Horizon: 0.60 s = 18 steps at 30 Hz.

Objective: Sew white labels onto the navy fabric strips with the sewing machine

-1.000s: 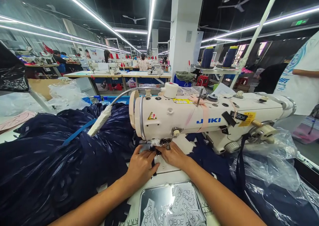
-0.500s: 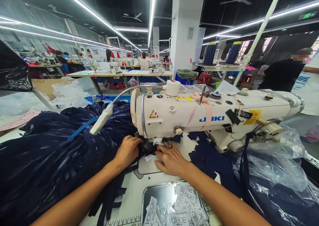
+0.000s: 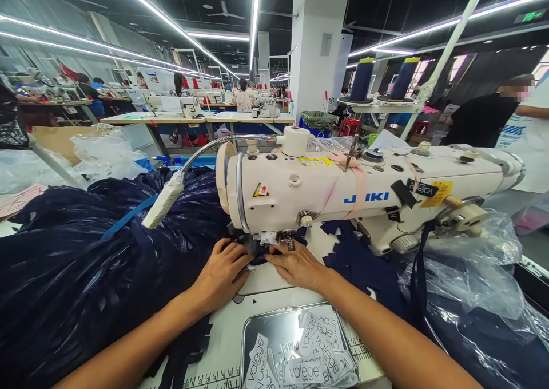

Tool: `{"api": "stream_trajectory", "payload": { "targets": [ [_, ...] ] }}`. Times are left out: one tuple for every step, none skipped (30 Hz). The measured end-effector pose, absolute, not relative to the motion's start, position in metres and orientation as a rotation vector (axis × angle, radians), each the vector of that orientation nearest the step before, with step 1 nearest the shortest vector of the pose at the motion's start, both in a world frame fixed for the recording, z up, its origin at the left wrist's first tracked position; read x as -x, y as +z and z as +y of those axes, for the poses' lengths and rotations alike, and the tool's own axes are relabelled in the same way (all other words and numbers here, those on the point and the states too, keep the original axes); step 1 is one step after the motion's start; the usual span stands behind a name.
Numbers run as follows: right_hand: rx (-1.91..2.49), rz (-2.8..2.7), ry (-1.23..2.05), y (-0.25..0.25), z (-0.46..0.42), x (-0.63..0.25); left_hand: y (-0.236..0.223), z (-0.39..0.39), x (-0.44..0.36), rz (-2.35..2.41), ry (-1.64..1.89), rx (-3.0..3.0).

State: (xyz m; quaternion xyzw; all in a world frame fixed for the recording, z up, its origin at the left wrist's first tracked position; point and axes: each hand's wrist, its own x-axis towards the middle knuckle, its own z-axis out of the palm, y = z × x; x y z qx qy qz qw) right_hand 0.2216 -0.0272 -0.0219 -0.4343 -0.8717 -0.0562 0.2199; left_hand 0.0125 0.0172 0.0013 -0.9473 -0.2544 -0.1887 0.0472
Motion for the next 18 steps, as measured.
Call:
{"api": "stream_trajectory", "payload": {
  "targets": [
    [1.214, -2.419, -0.171, -0.022, -0.027, -0.22, 0.001, 0.019, -0.012, -0.777, -0.567, 2.892],
    [1.238, -2.427, -0.187, -0.022, -0.026, -0.219, 0.0, 0.021, -0.012, -0.782, -0.561, 2.894],
    [1.269, -2.432, -0.203, -0.022, -0.026, -0.217, -0.001, 0.023, -0.011, -0.792, -0.559, 2.898],
    [1.301, -2.435, -0.217, -0.023, -0.025, -0.214, -0.001, 0.026, -0.011, -0.803, -0.56, 2.903],
    [1.329, -2.432, -0.229, -0.024, -0.024, -0.212, -0.002, 0.028, -0.011, -0.814, -0.563, 2.909],
    [1.345, -2.424, -0.239, -0.025, -0.024, -0.209, -0.002, 0.03, -0.011, -0.822, -0.57, 2.915],
    [1.345, -2.413, -0.246, -0.027, -0.023, -0.208, -0.002, 0.032, -0.011, -0.826, -0.578, 2.918],
    [1.333, -2.4, -0.246, -0.028, -0.023, -0.207, -0.002, 0.032, -0.011, -0.827, -0.589, 2.916],
    [1.315, -2.386, -0.238, -0.03, -0.022, -0.206, -0.003, 0.032, -0.012, -0.825, -0.599, 2.909],
    [1.294, -2.371, -0.226, -0.031, -0.022, -0.206, -0.003, 0.032, -0.013, -0.82, -0.606, 2.897],
    [1.276, -2.356, -0.21, -0.033, -0.021, -0.207, -0.003, 0.031, -0.013, -0.809, -0.611, 2.88],
    [1.261, -2.342, -0.192, -0.034, -0.021, -0.208, -0.003, 0.03, -0.014, -0.791, -0.613, 2.863],
    [1.253, -2.33, -0.173, -0.036, -0.02, -0.21, -0.003, 0.03, -0.015, -0.765, -0.611, 2.844],
    [1.247, -2.319, -0.154, -0.037, -0.02, -0.211, -0.003, 0.029, -0.016, -0.733, -0.606, 2.824],
    [1.244, -2.31, -0.136, -0.038, -0.02, -0.212, -0.003, 0.028, -0.017, -0.697, -0.6, 2.802],
    [1.246, -2.306, -0.116, -0.039, -0.019, -0.212, -0.003, 0.028, -0.017, -0.66, -0.592, 2.78],
    [1.254, -2.305, -0.097, -0.039, -0.019, -0.213, -0.004, 0.028, -0.018, -0.624, -0.585, 2.759],
    [1.27, -2.304, -0.078, -0.039, -0.019, -0.213, -0.005, 0.028, -0.019, -0.591, -0.578, 2.739]
  ]
}}
